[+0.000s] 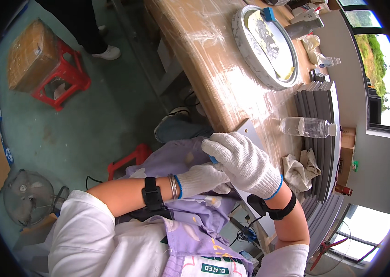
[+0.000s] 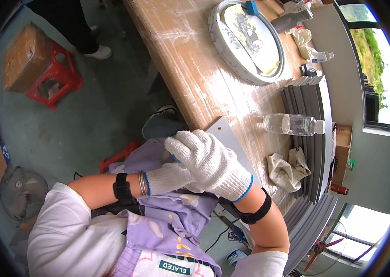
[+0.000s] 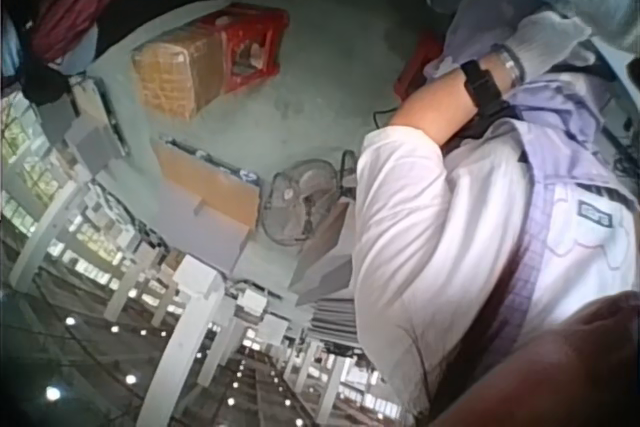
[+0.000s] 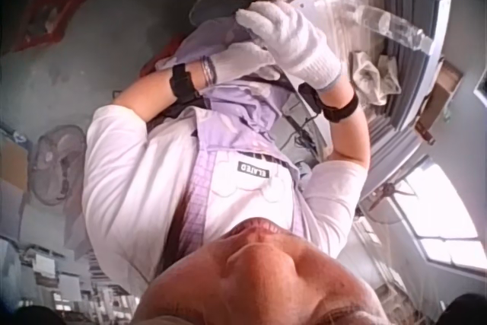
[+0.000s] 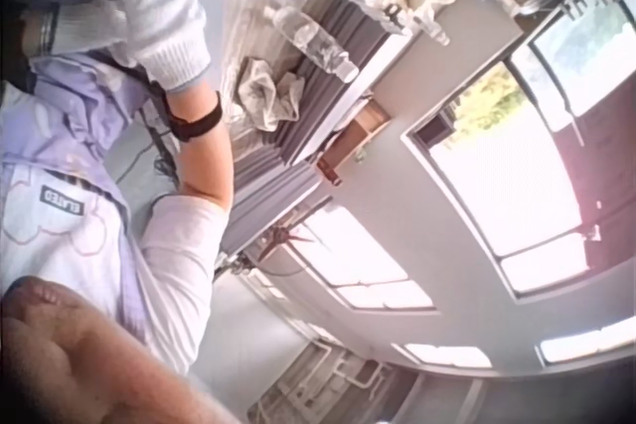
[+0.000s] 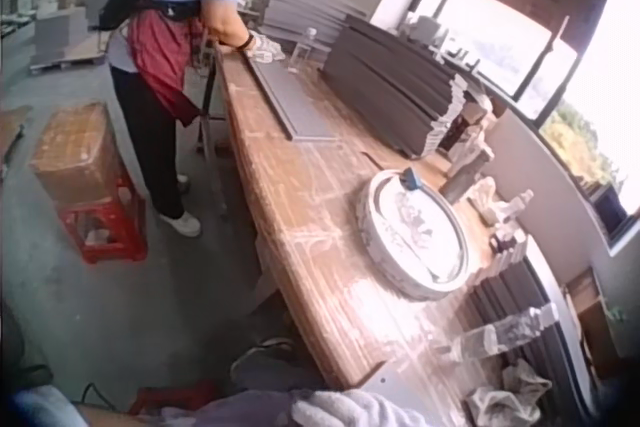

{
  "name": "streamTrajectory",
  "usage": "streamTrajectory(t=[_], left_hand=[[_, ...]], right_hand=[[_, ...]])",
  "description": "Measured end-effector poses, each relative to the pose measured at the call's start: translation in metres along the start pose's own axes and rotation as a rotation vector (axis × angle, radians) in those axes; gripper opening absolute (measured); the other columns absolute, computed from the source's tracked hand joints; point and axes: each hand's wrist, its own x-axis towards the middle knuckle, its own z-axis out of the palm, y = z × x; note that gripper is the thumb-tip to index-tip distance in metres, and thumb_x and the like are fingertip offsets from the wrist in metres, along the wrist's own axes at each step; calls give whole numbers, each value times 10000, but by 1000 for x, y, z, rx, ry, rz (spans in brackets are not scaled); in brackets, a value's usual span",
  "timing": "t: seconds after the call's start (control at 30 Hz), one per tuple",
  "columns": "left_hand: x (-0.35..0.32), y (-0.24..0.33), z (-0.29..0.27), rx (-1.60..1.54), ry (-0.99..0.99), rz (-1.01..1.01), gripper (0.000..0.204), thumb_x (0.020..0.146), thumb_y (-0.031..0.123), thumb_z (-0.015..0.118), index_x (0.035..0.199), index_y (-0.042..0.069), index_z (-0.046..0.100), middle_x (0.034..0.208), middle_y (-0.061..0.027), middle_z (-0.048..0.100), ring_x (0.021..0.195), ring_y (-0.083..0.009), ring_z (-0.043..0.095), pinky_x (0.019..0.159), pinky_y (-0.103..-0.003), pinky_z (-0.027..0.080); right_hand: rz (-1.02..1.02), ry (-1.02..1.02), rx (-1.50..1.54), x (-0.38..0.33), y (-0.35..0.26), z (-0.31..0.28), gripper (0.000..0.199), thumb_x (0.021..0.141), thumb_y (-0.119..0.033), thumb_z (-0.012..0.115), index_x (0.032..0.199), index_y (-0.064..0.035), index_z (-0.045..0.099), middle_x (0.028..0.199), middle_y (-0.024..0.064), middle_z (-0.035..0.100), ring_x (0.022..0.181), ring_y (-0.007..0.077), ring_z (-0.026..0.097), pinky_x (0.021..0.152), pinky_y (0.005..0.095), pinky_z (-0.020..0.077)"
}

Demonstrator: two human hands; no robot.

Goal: The person cleans a grey rectangular panel with a cloth, then uses a small metal tool to scrape the surface and edges. They proceed to sand the panel's edges and corners with a blue block, wiping the surface with a cloth between steps. The person flips the panel to work on the other side, repeating the scraping and sanding process before placing the finished panel on a stack.

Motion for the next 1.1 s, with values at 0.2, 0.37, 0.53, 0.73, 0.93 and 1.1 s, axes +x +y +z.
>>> streamTrajectory(t=[0.2,0.37,0.53,0.73,0.93,1.1], left_hand=[[-3,20,-6,-481,-19,-217,338,1034,267,513,1224,-7,567,1107,-133,705,936,-174,718,796,-279,575],[-1,5,1,-362,-8,-135,290,1032,231,518,1199,-1,570,1128,-118,687,945,-177,711,790,-283,577],[-1,6,5,-588,30,-131,282,1035,248,506,1168,12,584,995,-84,717,876,-168,716,764,-282,575],[0,-7,5,-39,56,61,299,1045,284,474,1133,39,620,932,-67,722,853,-159,719,754,-280,569],[-1,1,8,-500,48,-108,321,1042,315,489,1135,38,622,970,-65,728,873,-155,719,776,-267,572],[0,5,3,-561,-8,-180,351,1030,340,520,1151,26,620,990,-69,727,896,-145,719,795,-262,577]], right_hand=[[42,85,24,-3,4,0,531,709,-101,720,1228,-71,606,1215,135,598,1066,349,614,930,416,506],[9,19,-12,-2,1,2,549,698,-97,728,1231,-69,599,1199,137,603,1053,351,615,909,420,510],[-1,91,-29,-4,2,3,538,696,-94,725,1221,-68,609,1185,135,608,1039,345,619,901,418,512],[-23,98,-50,-3,-4,4,519,682,-117,728,1189,-67,630,1185,139,614,1020,343,628,894,419,516],[-78,97,-117,-13,7,8,760,540,-199,791,1259,-52,594,1244,135,578,1041,324,615,895,414,514],[-54,149,-119,-13,2,15,594,642,-133,733,1218,-47,616,1222,145,604,1026,343,626,893,419,516]])
